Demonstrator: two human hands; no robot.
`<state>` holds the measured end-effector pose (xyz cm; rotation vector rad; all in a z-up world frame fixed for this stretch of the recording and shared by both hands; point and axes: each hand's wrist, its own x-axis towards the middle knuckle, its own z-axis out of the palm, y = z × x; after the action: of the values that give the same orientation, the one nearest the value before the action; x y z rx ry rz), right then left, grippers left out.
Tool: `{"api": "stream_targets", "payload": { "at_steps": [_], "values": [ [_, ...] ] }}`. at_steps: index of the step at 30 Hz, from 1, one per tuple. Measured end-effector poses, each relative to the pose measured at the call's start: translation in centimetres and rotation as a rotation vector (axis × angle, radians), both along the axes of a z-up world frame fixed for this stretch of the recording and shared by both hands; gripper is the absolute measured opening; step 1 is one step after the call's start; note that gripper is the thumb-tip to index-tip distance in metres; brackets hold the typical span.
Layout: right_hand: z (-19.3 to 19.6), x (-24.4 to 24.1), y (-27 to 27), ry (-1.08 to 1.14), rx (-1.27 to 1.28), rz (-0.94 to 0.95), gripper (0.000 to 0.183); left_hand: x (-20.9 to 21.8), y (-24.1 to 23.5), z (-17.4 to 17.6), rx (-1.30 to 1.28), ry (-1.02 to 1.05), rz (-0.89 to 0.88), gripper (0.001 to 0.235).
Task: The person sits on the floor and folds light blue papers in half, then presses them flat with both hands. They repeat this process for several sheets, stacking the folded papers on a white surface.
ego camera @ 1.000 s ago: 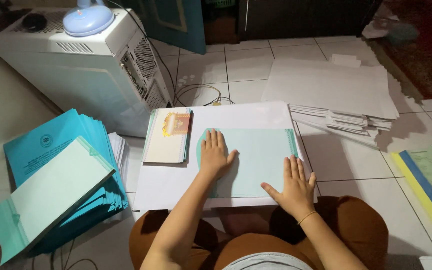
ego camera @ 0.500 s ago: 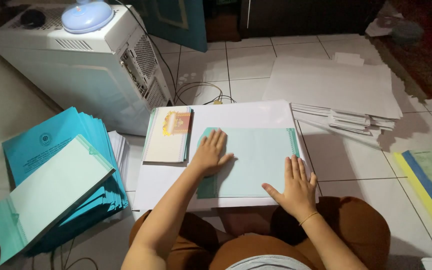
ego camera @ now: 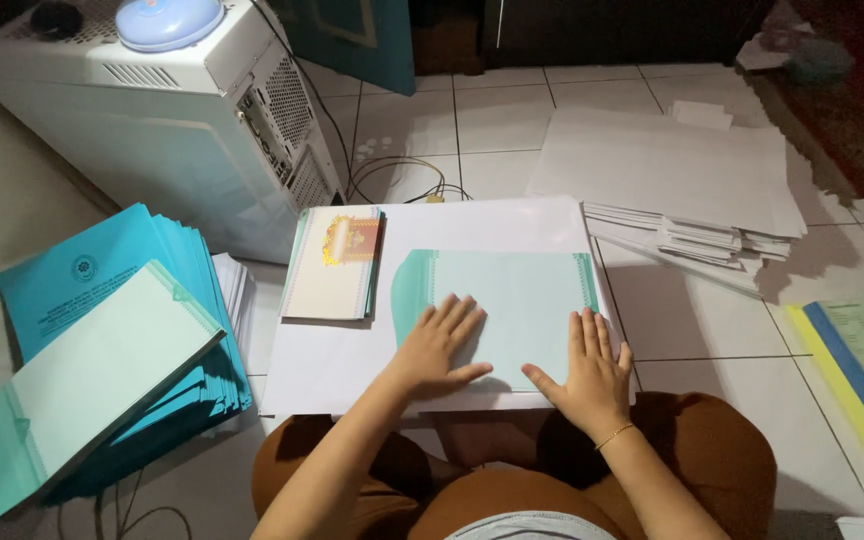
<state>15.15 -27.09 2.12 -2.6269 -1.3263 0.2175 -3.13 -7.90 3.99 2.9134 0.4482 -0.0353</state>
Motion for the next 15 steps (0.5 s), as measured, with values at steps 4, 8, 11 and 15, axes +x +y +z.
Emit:
{"api": "stream_targets", "payload": {
  "at_steps": [4,8,11,15],
  "values": [
    [-0.2,0.0,-0.1,-0.015,-0.026,-0.004,0.113,3.3,7.0,-4.0,0.103,-0.079,0.182,0.097],
    [0.2,-0.2,-0.1,-0.018,-0.035,-0.010,0.112,4.8,7.0,-5.6,0.080,-0.181,0.498,0.097],
    [0.3,-0.3,0.0,-0.002,-0.017,-0.018,0.112,3.2,1.9,-4.4,0.084,-0.184,0.517,0.098],
    [0.5,-0.4,0.0,-0.003,-0.040,-0.023,0.112,-0.8,-5.6,-2.0,-0.075,-0.042,0.340,0.104]
  ]
}}
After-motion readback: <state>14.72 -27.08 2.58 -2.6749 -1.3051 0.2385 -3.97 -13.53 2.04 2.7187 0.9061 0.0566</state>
